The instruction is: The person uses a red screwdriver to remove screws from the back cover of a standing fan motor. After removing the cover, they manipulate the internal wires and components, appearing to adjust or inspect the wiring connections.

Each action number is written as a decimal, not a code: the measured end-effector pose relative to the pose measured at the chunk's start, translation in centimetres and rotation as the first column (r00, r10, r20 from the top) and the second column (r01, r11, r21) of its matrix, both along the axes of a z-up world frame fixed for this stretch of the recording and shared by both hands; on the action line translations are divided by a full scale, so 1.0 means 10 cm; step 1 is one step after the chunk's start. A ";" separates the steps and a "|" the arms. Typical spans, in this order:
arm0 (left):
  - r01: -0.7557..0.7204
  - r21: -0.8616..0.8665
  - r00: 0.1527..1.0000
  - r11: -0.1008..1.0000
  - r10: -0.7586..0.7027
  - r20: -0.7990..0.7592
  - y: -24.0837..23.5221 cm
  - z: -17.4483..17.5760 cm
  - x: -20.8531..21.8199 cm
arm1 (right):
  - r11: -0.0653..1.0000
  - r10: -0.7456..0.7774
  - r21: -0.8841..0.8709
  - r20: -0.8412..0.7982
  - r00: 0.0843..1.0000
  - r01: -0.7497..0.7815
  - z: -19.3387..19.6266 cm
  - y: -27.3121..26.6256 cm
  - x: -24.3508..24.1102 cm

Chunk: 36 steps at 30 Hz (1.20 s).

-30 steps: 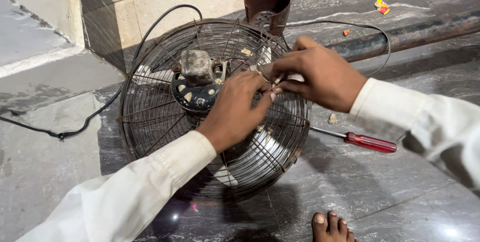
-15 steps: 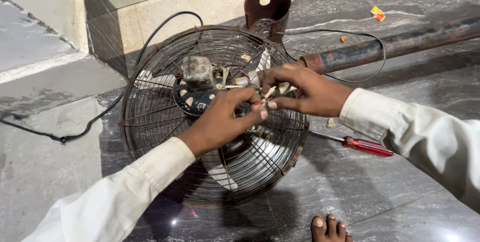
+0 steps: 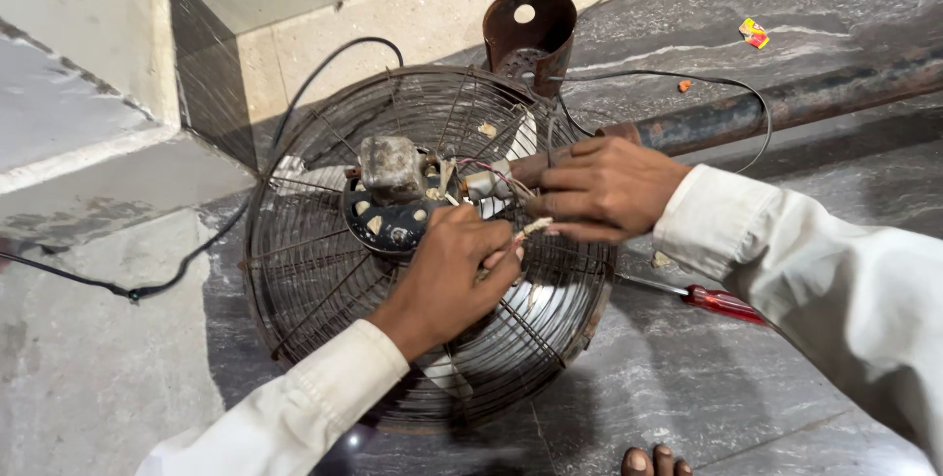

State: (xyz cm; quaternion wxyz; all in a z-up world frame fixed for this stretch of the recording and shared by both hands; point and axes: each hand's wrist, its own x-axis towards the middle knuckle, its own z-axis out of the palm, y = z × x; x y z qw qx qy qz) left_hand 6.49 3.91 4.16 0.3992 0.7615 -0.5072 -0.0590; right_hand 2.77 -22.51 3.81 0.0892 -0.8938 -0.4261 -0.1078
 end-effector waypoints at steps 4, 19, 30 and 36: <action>-0.044 -0.031 0.998 0.999 0.043 -0.044 0.00 -0.04 -0.04 | 0.999 -0.009 -0.045 0.048 0.999 0.012 -0.03 -0.03 0.11; -0.051 0.210 0.965 0.976 0.103 -0.240 -0.18 0.15 -0.14 | 0.982 -0.163 -0.116 -0.102 0.981 0.151 -0.11 0.06 0.27; -0.223 0.034 0.900 0.974 0.219 -0.377 -0.25 0.00 -0.13 | 0.947 -0.307 -0.143 -0.137 0.942 0.288 -0.29 0.04 0.42; -0.320 -0.025 0.795 0.947 0.254 -0.550 -0.21 -0.12 -0.18 | 0.899 -0.435 -0.148 -0.199 0.878 0.412 -0.28 0.11 0.47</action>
